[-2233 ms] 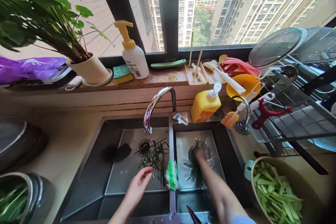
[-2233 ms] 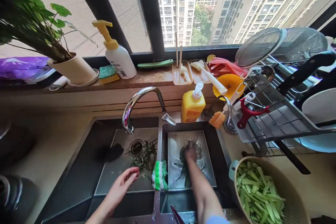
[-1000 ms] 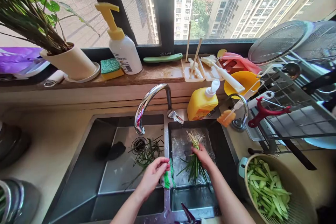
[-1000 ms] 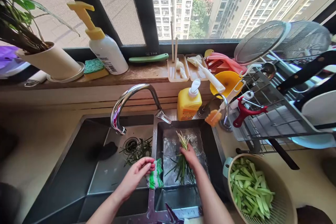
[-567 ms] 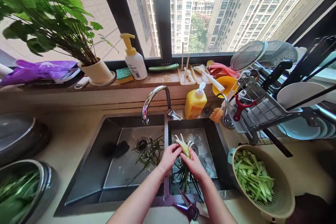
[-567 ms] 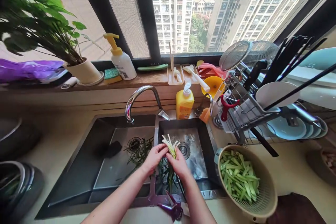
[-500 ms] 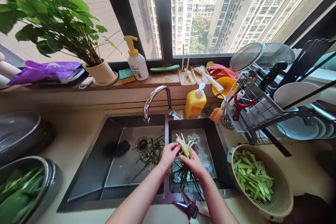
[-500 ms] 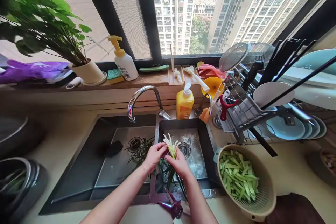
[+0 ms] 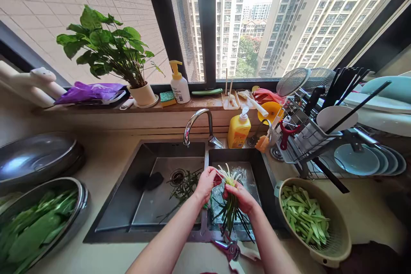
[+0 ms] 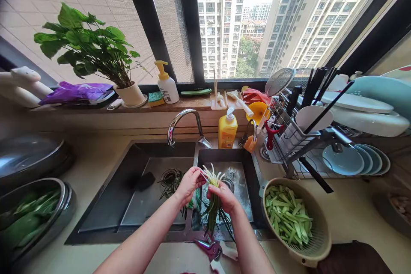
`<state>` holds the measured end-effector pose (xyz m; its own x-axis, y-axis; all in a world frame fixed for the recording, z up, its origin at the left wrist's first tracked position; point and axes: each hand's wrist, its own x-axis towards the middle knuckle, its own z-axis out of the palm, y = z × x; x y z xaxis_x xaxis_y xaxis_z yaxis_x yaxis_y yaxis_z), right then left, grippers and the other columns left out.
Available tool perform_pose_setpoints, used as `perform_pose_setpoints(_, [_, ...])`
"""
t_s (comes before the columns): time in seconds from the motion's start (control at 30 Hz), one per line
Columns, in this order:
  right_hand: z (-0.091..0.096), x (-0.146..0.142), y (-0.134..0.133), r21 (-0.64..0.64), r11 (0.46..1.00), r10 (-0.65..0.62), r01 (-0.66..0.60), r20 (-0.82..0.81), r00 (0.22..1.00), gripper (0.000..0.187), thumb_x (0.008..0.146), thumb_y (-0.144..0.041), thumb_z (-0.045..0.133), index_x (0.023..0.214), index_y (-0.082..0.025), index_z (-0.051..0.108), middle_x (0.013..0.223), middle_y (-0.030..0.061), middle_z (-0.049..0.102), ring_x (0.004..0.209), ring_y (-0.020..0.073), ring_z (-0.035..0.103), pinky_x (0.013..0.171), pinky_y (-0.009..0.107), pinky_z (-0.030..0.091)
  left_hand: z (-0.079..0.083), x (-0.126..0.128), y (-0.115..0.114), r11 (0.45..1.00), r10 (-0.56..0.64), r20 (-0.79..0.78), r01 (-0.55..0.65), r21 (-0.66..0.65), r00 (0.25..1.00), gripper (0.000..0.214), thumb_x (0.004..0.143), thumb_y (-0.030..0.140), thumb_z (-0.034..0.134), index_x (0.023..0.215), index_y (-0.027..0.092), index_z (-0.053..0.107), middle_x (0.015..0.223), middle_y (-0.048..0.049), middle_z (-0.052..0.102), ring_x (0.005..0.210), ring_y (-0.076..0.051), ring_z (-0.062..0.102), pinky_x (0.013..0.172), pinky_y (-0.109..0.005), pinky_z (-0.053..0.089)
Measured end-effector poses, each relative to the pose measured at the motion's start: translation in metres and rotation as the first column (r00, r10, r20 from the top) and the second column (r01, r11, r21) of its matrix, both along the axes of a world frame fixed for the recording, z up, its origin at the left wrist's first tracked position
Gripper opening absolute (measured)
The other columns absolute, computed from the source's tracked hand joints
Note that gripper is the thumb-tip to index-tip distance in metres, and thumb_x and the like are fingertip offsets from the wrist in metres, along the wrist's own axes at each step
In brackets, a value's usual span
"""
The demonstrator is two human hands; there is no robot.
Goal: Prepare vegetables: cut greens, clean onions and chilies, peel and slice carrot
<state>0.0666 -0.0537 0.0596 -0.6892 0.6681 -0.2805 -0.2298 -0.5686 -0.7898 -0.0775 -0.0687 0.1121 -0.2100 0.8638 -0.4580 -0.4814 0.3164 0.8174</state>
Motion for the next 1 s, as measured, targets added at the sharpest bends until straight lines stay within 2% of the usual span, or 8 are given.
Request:
perform_pose_setpoints(0.1, [0.002,-0.001,0.001,-0.008,1.000,0.021,-0.021,-0.010,1.000,0.022,0.074,-0.039,0.064,0.082,-0.020,0.059,0.059,-0.0029,0.055,0.055,0.0097,0.048,0.056,0.023,0.035,0.005,-0.007,0.000,0.997,0.063,0.091,-0.060,-0.038,0.994,0.014,0.069,0.024,0.056,0.074,0.019,0.044,0.067,0.0008,0.063,0.056,-0.010,0.058,0.055,-0.021,0.044])
perform_pose_setpoints(0.27, [0.006,-0.004,0.002,-0.043,0.997,0.061,-0.062,-0.032,0.998,0.021,0.077,-0.039,0.061,0.073,-0.019,0.060,0.068,0.0010,0.061,0.063,0.0125,0.054,0.064,0.027,0.040,0.007,-0.022,-0.001,0.986,0.164,0.141,-0.164,-0.010,0.976,0.012,0.070,0.019,0.057,0.075,0.019,0.046,0.060,0.0045,0.056,0.050,-0.008,0.054,0.052,-0.020,0.044])
perform_pose_setpoints(0.53, [0.009,-0.001,0.003,-0.204,0.979,-0.023,-0.006,-0.140,0.990,0.020,0.076,-0.040,0.062,0.071,-0.020,0.058,0.069,-0.0001,0.063,0.069,0.0141,0.060,0.078,0.035,0.043,0.018,-0.056,-0.007,0.944,0.322,0.228,-0.330,-0.004,0.919,0.006,0.076,0.015,0.054,0.077,0.017,0.049,0.061,0.0015,0.057,0.051,-0.009,0.057,0.050,-0.021,0.047])
perform_pose_setpoints(0.63, [0.010,0.001,0.004,-0.233,0.973,-0.033,-0.004,-0.154,0.987,0.021,0.076,-0.041,0.062,0.074,-0.021,0.059,0.067,-0.0013,0.062,0.069,0.0133,0.060,0.081,0.036,0.043,0.014,-0.072,-0.014,0.938,0.340,0.195,-0.347,0.001,0.920,0.005,0.076,0.015,0.055,0.077,0.016,0.050,0.061,0.0011,0.058,0.051,-0.009,0.057,0.050,-0.021,0.048])
perform_pose_setpoints(0.77, [0.016,0.005,0.006,-0.246,0.969,-0.034,-0.008,-0.165,0.986,0.024,0.075,-0.044,0.062,0.085,-0.022,0.061,0.068,-0.0022,0.061,0.070,0.0132,0.060,0.082,0.037,0.044,0.000,-0.093,-0.026,0.916,0.402,0.108,-0.399,-0.046,0.909,0.006,0.077,0.013,0.055,0.076,0.016,0.050,0.059,0.0026,0.057,0.049,-0.008,0.056,0.048,-0.019,0.047])
perform_pose_setpoints(0.9, [0.025,0.002,0.008,-0.234,0.972,-0.046,0.018,-0.115,0.992,0.030,0.075,-0.048,0.061,0.094,-0.025,0.059,0.064,-0.0041,0.058,0.065,0.0128,0.058,0.077,0.038,0.046,-0.003,-0.091,-0.034,0.927,0.372,0.146,-0.357,-0.115,0.917,0.005,0.079,0.014,0.053,0.077,0.016,0.050,0.059,0.0025,0.057,0.049,-0.008,0.056,0.049,-0.020,0.047])
perform_pose_setpoints(1.0, [0.029,-0.013,0.006,-0.200,0.979,-0.033,0.031,-0.008,0.999,0.029,0.073,-0.050,0.062,0.085,-0.024,0.060,0.068,-0.0018,0.060,0.068,0.0146,0.059,0.074,0.037,0.047,0.001,-0.063,-0.034,0.962,0.263,0.196,-0.243,-0.123,0.945,0.005,0.079,0.019,0.056,0.080,0.016,0.052,0.063,0.0002,0.060,0.054,-0.010,0.059,0.052,-0.021,0.048])
